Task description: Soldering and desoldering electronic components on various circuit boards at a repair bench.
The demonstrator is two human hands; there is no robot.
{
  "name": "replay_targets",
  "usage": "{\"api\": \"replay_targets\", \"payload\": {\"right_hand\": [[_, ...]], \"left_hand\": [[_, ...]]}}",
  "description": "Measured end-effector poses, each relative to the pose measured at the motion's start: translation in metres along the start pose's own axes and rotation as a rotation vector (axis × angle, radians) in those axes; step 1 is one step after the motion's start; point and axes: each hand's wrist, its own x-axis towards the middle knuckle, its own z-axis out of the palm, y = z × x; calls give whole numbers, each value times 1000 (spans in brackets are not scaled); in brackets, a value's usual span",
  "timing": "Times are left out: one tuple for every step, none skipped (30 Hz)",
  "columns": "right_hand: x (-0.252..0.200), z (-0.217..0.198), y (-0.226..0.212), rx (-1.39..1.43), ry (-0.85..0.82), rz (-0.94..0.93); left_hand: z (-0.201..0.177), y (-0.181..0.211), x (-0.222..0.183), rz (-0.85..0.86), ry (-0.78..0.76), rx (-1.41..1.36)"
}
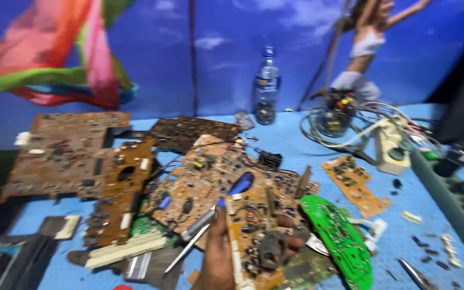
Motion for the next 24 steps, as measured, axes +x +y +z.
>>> {"api": "replay_targets", "payload": {"right_hand": [[21, 3, -1, -23, -29, -29], [43, 6, -3, -47, -58, -59], [60, 8, -2, -70, -85, -80], [71, 10, -8, -93, -111, -101], [79, 13, -12, -115, -139, -118], [87, 16, -16, -137, -168, -135], [93, 20, -22, -158, -196, -152], [98, 24, -28, -179, -223, -169], [102, 30, -33, -200, -254, -185], [97, 28, -50, -221, -284, -201], [91, 26, -66, -242, -311, -215], [86, 25, -84, -263, -339, -228], [68, 25, -135, -286, -365, -241], [34, 30, -192, -309, -392, -253], [-15, 33, -262, -329, -418, -265], [-50, 31, -317, -332, -415, -265], [-96, 21, -373, -106, -146, 2], [-152, 6, -426, 164, 154, 235], [-129, 3, -406, 159, 155, 232], [-106, 0, -387, -3, -21, 68], [-84, -2, -367, -133, -184, -112], [-103, 8, -376, -139, -188, -112], [-122, 18, -385, -109, 165, -271], [-142, 27, -394, -73, 521, -425]], "left_hand": [[-7, 2, -2, 17, 1, -6], [-15, 2, -3, -214, -252, 33], [-22, 1, -4, -460, -500, 80], [-22, 1, -6, -450, -502, 79], [-22, -1, -7, -519, -477, -76], [-22, -3, -9, -587, -451, -232], [-21, -2, -12, -581, -453, -233], [-21, -1, -15, -612, -518, -243], [-21, 0, -18, -644, -580, -254], [-21, 1, -22, -639, -580, -257], [-20, 1, -24, -701, -603, -314], [-18, 1, -27, -763, -626, -372], [-24, 3, -22, -761, -630, -375], [-30, 4, -18, -896, -513, -380], [-35, 6, -14, -1029, -390, -380], [-35, 6, -12, -1028, -394, -381], [-36, 5, -12, -1059, -305, -401], [-36, 4, -11, -1090, -216, -421], [-42, 1, 6, -1087, -220, -426], [-47, -2, 23, -770, -251, 191], [-54, -6, 39, -403, -260, 775], [-45, 0, 27, -403, -258, 768], [-36, 6, 16, -369, -273, 1000], [-27, 12, 5, -332, -286, 1233]]}}
